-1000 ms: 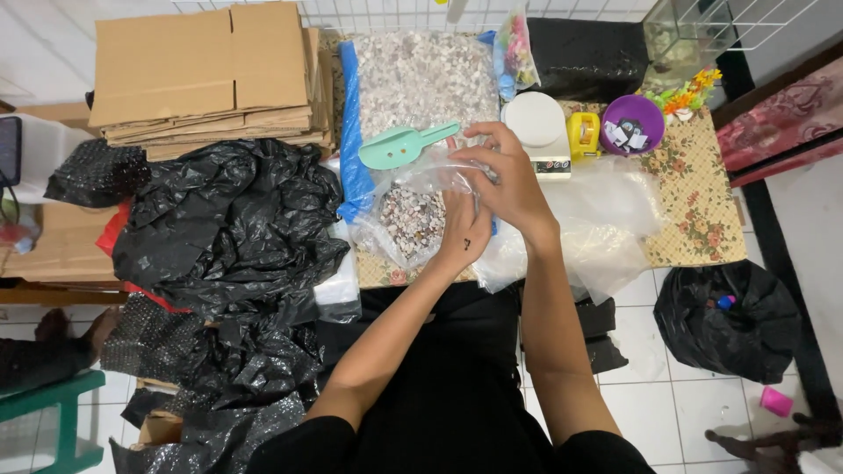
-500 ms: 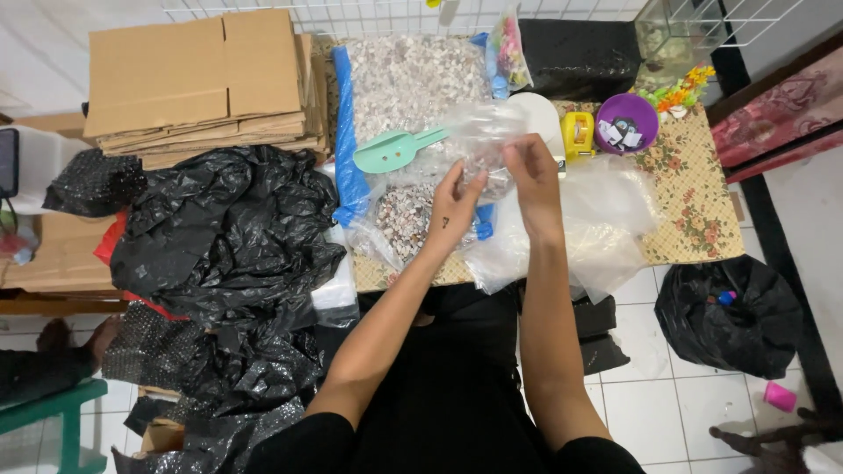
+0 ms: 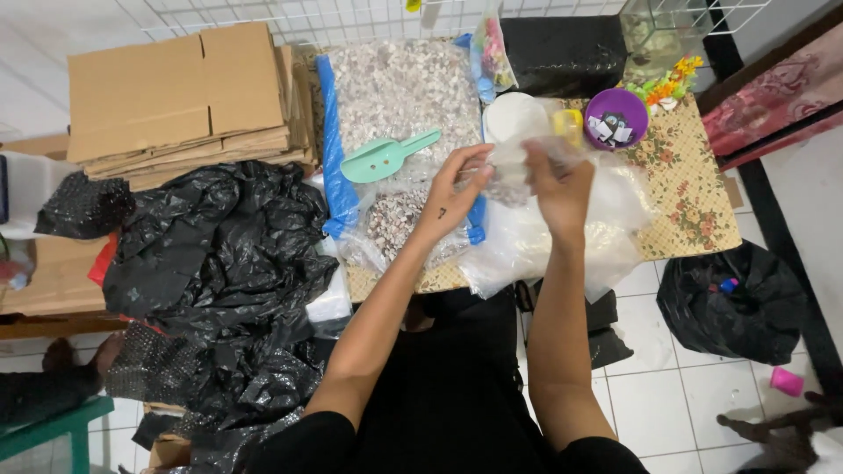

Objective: Packaging small pellets or fishing bait into individual plastic bags using a scoop.

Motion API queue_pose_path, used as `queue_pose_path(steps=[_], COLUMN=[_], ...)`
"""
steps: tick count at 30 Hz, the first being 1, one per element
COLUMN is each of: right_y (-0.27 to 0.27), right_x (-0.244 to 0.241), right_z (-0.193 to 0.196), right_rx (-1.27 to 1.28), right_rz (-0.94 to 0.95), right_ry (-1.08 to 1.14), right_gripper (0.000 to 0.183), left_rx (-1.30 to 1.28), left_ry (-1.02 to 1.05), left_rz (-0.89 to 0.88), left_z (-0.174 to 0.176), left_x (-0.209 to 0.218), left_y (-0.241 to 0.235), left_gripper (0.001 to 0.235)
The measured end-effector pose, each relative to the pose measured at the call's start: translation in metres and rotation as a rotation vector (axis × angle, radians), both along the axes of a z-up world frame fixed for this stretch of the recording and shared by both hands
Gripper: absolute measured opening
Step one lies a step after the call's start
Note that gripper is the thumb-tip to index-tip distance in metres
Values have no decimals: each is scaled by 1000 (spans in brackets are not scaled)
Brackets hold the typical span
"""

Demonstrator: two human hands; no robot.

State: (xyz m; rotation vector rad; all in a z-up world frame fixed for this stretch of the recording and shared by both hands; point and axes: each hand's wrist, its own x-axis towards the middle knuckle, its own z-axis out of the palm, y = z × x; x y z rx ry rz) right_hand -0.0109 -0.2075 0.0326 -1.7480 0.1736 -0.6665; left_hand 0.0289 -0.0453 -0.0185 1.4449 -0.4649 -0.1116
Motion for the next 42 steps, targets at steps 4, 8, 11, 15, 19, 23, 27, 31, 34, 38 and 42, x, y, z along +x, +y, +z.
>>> queue_pose_path(steps=[4,8,11,15,19,23,27,31,34,38,42], right_y=[-25,-34,-25,-28,-28,-34,-42,-61,-70,-68,-57], right_x=[14,43,60,86,94,88,64,49,38,27,18], right_z=[-13,-21,3,6,-10,-36,-49,-71,-79,-71,-58], right_rx=[62,13,176,389,512,473,355,383,395,344,280], right_rz=[-129,-243,-274,-228,-217,-190,-236,-300,-323,-346,-310], right_ry=[-69,-110,-57,2,48,2,-13,-127,-162,-193,-276], right_gripper=[5,11,10,10,21,26,72,53,48,41,27], left_rx=[8,-14,-23,-49,-81,-104,-99,-104,-105,-103,-130], left_ry=[14,6,-12,-27,3,31,25,21,33,20,45], left_rz=[57,174,223,234,232,261,258,256,245,248,261], left_z=[8,14,16,19,18,14,14,13,15,15,16], left_x=[4,7,7,5,3,2,-1,-2,-5,-5,-8], left_y=[15,32,40,43,45,45,46,47,48,48,47], left_gripper=[29,25,24,24,29,24,24,22,22,21,21])
